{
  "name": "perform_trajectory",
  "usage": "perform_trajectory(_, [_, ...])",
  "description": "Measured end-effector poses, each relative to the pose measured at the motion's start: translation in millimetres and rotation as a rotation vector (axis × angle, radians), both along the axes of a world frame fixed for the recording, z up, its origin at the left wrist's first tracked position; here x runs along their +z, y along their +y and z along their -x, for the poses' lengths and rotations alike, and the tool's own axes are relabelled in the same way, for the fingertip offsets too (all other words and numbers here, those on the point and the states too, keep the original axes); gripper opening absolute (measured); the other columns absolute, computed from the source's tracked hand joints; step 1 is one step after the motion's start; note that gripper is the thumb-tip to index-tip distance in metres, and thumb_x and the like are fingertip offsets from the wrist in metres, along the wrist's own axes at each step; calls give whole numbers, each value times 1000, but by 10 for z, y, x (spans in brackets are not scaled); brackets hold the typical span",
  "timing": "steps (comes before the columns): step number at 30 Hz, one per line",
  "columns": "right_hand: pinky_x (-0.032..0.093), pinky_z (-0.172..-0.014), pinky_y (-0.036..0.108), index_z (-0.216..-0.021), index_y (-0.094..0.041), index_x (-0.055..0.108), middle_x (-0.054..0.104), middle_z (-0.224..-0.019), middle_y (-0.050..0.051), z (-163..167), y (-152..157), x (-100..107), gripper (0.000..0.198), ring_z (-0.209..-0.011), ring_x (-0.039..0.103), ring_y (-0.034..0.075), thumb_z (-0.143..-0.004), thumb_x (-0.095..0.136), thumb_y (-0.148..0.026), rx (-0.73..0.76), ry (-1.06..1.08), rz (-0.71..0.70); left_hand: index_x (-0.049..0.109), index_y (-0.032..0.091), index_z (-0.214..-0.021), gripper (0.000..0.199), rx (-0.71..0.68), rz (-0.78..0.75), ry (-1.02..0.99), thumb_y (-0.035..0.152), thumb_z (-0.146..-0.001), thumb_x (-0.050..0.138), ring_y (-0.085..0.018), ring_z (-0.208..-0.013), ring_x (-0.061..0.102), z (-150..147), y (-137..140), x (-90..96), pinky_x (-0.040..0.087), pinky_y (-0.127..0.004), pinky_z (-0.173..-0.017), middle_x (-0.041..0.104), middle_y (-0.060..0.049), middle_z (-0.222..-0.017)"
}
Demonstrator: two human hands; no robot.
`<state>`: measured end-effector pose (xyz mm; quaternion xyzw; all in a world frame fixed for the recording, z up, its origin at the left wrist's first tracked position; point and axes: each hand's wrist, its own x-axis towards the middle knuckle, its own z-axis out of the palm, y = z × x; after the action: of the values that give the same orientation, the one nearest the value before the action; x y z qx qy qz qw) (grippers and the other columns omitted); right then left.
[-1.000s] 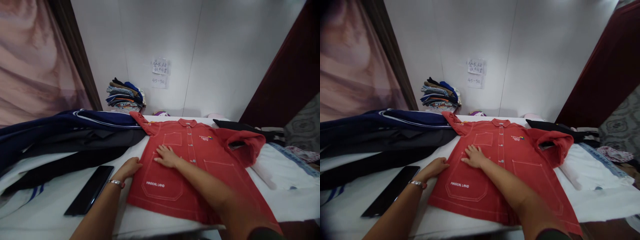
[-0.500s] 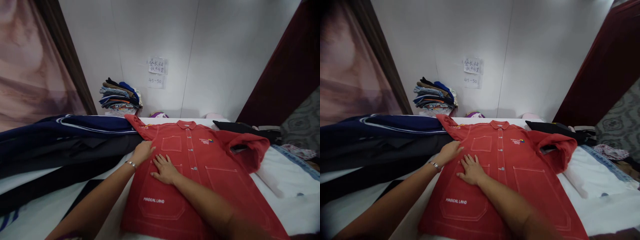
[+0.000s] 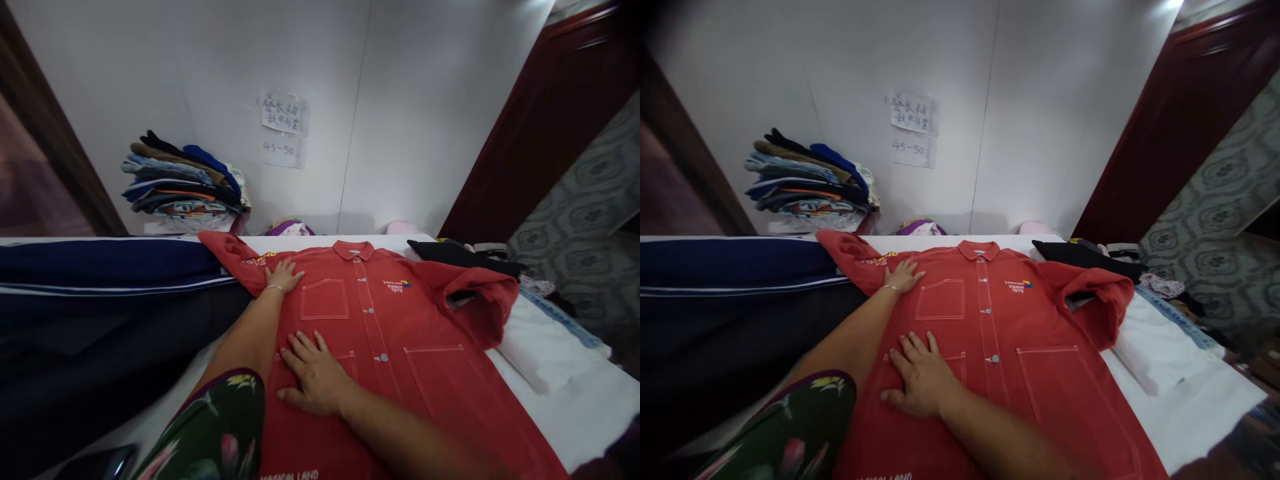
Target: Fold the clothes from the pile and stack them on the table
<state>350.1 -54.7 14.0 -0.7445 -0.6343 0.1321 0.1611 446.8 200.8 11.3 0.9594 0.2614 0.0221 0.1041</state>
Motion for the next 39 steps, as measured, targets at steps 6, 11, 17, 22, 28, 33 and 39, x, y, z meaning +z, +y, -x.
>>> perform_trajectory(6, [7,-117,57,-149,-16,31,22,-158,16,-14,-5,-23,74,-147,12,29,-92,37,-63,-4,-1,-18,28,21,-150,76,99,58,50,64,-87,26,-31,-148,10,-13,211,-107,6,-63,-115,16,-10,-161])
perform_trajectory(11, [10,-117,58,-147,-16,34,27,-156,16,-7,-7,-8,73,-146,17,30,-92,36,-64,-1,-34,-49,27,17,-151,79,95,78,74,64,-87,28,-34,-147,14,23,150,81,14,-62,-113,17,-14,-160])
perform_trajectory(17, [14,-116,59,-146,-17,35,29,-155,15,-19,18,-15,72,-145,20,30,-93,34,-65,0,-93,-42,38,18,-145,65,-132,-181,-67,52,-91,32,-30,-146,17,414,-257,-10,11,-58,-115,25,-14,-158])
perform_trajectory(22, [15,-115,58,-144,-17,38,31,-155,15,-31,58,-29,72,-144,24,30,-92,31,-66,-2,-164,-53,40,21,-145,64,-113,-112,41,51,-90,33,-30,-146,20,531,-353,-108,19,-58,-113,29,-13,-157])
perform_trajectory(28, [22,-114,54,-144,-26,34,31,-156,5,-78,114,-41,71,-143,26,24,-90,20,-70,5,-327,45,55,33,-134,50,-225,-103,145,36,-88,34,-35,-144,24,554,-449,45,18,-67,-109,38,-7,-153])
perform_trajectory(33, [26,-112,51,-149,-28,19,18,-160,1,-106,119,-50,74,-145,19,22,-89,11,-70,8,-371,-11,57,33,-132,51,-273,-199,129,28,-86,35,-35,-144,21,819,-692,-83,12,-67,-111,37,-6,-154])
perform_trajectory(39, [31,-109,47,-146,-29,25,25,-158,-2,-120,110,-2,67,-141,29,19,-91,15,-65,47,-404,22,49,23,-140,57,-208,-223,81,19,-87,30,-32,-143,26,918,-681,-214,19,-58,-114,37,-8,-153])
